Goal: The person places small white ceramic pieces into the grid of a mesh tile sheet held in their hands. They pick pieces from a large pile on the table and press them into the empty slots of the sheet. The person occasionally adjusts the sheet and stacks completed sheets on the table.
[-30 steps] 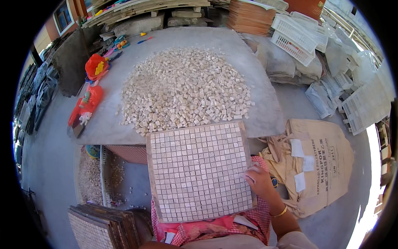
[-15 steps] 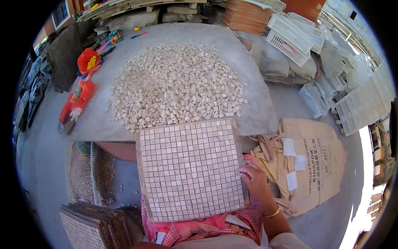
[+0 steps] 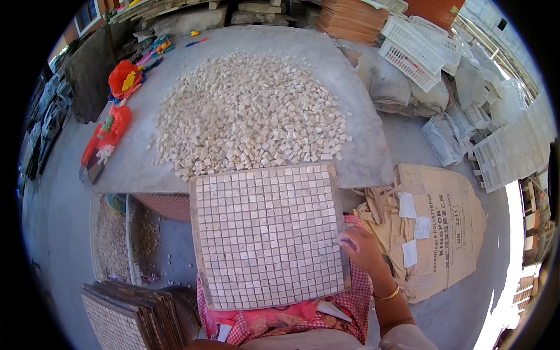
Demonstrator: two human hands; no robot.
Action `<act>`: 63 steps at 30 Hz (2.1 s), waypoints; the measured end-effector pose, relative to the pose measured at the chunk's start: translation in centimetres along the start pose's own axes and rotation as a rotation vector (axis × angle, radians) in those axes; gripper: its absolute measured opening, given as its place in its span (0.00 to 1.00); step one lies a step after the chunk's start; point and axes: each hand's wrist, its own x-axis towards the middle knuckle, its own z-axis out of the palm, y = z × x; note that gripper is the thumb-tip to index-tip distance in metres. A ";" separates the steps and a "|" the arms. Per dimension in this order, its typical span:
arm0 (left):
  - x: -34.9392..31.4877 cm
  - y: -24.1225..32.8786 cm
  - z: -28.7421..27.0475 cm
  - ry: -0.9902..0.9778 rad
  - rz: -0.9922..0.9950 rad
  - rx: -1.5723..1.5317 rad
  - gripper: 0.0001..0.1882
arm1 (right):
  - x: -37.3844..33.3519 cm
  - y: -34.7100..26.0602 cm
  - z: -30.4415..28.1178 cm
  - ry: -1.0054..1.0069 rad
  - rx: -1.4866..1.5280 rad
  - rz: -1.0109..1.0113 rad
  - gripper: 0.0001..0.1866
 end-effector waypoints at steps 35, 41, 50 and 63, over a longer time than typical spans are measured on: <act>-1.3 0.8 0.9 -0.048 -0.064 0.156 0.10 | -1.2 -2.2 3.4 0.259 -0.060 0.196 0.08; -2.0 1.6 1.9 -0.010 -0.190 0.114 0.09 | -1.4 -1.8 3.9 0.314 -0.111 0.151 0.06; -3.3 2.5 1.6 -0.122 -0.273 0.232 0.13 | -0.9 -1.4 2.9 0.236 -0.080 0.184 0.04; -4.3 3.1 0.9 -0.095 0.037 0.283 0.11 | 3.5 -5.2 2.5 0.084 -0.347 -0.045 0.21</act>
